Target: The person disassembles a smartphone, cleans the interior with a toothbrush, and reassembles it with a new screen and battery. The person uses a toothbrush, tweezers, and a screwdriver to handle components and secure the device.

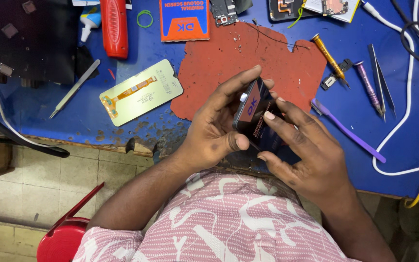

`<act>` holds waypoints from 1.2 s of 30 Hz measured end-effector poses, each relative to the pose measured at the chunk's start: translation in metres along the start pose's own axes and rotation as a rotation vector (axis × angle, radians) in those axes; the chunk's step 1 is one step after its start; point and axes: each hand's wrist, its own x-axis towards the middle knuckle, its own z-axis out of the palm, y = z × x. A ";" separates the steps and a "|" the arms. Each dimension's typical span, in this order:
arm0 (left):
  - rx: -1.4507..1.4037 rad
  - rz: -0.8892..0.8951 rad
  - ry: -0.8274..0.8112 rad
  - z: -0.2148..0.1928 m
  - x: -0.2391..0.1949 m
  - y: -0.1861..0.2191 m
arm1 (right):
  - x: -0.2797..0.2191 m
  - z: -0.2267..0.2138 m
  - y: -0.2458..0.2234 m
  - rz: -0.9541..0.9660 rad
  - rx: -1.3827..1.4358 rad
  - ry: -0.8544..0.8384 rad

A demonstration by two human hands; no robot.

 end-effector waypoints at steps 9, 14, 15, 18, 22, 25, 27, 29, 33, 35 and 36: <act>-0.044 -0.001 -0.022 0.006 -0.003 0.013 | -0.005 0.011 0.000 -0.068 -0.219 0.053; 0.047 0.029 0.079 0.019 -0.005 0.016 | -0.010 0.019 0.002 -0.154 -0.316 0.088; 0.066 0.023 0.117 0.022 -0.005 0.016 | -0.011 0.020 0.002 -0.168 -0.326 0.089; 0.050 0.016 0.195 0.026 -0.003 0.015 | -0.011 0.023 0.000 -0.184 -0.330 0.101; 0.012 0.009 0.241 0.026 -0.003 0.012 | -0.011 0.024 0.000 -0.181 -0.324 0.100; -0.063 0.000 0.254 0.025 -0.002 0.010 | -0.015 0.022 0.001 -0.151 -0.270 0.097; -0.079 0.003 0.251 0.023 -0.003 0.011 | -0.021 0.019 0.005 -0.097 -0.189 0.105; -0.109 0.002 0.243 0.019 -0.004 0.012 | -0.026 0.020 0.014 0.108 0.274 0.207; -0.202 0.021 0.243 0.009 -0.002 0.014 | -0.037 0.025 0.041 0.454 1.041 0.213; -0.243 0.033 0.259 0.007 -0.001 0.014 | -0.043 0.028 0.051 0.459 1.149 0.191; -0.261 0.034 0.267 0.007 -0.001 0.014 | -0.047 0.029 0.054 0.463 1.202 0.184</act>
